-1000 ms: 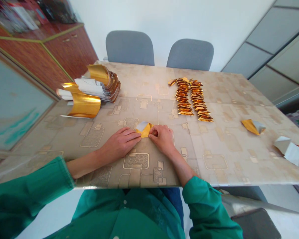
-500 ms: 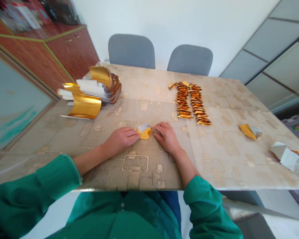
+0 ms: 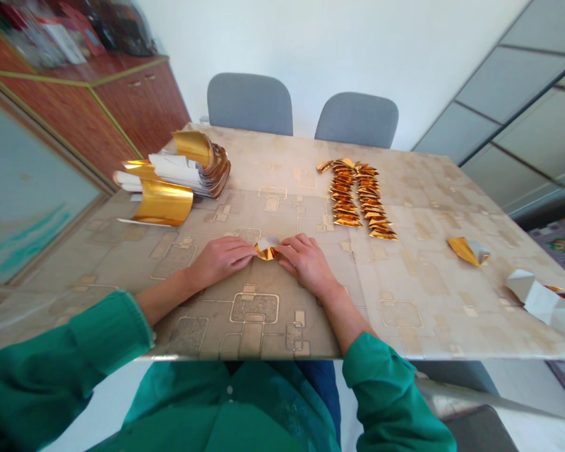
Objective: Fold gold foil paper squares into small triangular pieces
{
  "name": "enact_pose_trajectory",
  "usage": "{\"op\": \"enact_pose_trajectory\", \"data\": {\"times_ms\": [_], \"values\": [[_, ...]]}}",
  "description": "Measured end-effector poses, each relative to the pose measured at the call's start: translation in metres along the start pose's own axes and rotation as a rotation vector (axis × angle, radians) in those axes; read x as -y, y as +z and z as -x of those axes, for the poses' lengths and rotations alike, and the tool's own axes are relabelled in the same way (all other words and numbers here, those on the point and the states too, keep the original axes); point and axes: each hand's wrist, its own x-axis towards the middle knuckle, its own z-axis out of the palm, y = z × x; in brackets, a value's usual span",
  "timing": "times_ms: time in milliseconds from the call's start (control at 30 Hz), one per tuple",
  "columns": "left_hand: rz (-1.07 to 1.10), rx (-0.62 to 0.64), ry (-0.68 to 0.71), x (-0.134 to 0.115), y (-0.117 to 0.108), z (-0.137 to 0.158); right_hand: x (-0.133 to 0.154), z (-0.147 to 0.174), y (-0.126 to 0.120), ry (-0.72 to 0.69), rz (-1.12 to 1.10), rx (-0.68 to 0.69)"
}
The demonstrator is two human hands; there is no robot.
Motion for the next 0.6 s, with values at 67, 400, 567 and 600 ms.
{"op": "enact_pose_trajectory", "data": {"times_ms": [67,400,567,600], "values": [[0.01,0.044,-0.008,-0.003,-0.001,-0.001,0.004,-0.001,0.001,0.013,0.048,-0.002],[-0.086,0.138,-0.019,-0.017,-0.008,-0.003,0.017,-0.002,0.001,0.001,0.224,0.048],[-0.118,0.095,-0.059,-0.02,-0.002,-0.001,0.018,0.001,0.007,0.071,0.166,-0.034],[-0.09,0.089,-0.079,-0.021,-0.002,-0.001,0.019,0.002,0.008,0.096,0.139,-0.052]]}}
